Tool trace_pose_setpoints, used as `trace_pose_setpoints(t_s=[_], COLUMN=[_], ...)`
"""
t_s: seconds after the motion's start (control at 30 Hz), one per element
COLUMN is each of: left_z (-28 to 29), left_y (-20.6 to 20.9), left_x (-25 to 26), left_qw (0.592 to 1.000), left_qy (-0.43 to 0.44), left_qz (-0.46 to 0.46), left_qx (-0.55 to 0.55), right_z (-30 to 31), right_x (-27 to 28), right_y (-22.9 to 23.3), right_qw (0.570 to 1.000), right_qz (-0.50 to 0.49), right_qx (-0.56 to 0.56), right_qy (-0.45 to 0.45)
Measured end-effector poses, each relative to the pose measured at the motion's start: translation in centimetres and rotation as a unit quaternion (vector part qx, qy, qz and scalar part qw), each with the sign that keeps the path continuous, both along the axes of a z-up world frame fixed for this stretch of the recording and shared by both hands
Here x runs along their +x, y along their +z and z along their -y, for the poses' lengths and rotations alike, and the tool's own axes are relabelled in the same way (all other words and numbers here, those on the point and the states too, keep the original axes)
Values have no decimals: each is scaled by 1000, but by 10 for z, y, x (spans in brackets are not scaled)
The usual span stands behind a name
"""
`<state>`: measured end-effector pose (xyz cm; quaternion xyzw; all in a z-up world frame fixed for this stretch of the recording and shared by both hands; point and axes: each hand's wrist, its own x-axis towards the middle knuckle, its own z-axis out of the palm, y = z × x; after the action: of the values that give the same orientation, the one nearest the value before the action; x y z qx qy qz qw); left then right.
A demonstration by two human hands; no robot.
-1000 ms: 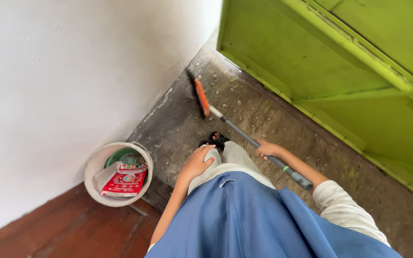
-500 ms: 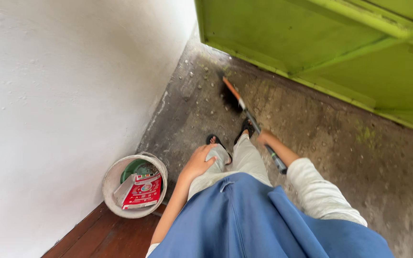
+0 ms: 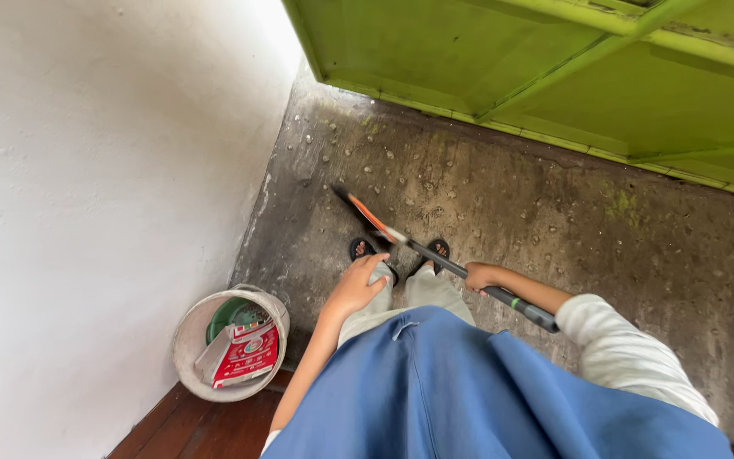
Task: The person sweeps debris from a tiled hallway and down several steps using a broom.
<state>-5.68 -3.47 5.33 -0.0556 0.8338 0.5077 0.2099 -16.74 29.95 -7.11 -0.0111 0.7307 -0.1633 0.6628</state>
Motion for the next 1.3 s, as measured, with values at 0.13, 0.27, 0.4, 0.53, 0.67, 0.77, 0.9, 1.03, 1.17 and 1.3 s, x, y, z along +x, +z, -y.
trace_pose_setpoints(t_s=[0.13, 0.27, 0.4, 0.53, 0.67, 0.77, 0.9, 1.03, 1.17, 1.3], left_z=[-23, -38, -51, -66, -83, -96, -109, -119, -129, -140], left_y=[1, 0, -9, -11, -1, 5, 8, 13, 15, 9], left_x=[9, 19, 29, 22, 8, 0, -9, -16, -18, -23], left_qw=[1000, 998, 999, 999, 998, 997, 996, 996, 995, 993], left_qy=[-12, 4, -12, -18, -39, -49, -73, -69, -67, -84], left_qz=[28, 61, 38, 33, 57, 63, 56, 56, 63, 80], left_qx=[-1, -2, -7, -5, -1, -5, -8, -24, -31, -28], right_z=[-4, 1, -17, -61, -96, -95, -82, -74, -88, -133], right_x=[-5, -48, -66, -59, -22, 2, -4, -29, -52, -48], right_y=[-21, -46, -50, -35, -18, -21, -42, -58, -61, -47], right_qw=[994, 964, 960, 989, 992, 988, 999, 988, 977, 984], right_qz=[-41, -160, -188, -131, 15, 60, 36, -61, -134, -141], right_qx=[76, 171, 174, 52, -45, -52, 9, 120, 159, 89], right_qy=[61, 126, 112, -37, -113, -133, -13, 73, 41, -68])
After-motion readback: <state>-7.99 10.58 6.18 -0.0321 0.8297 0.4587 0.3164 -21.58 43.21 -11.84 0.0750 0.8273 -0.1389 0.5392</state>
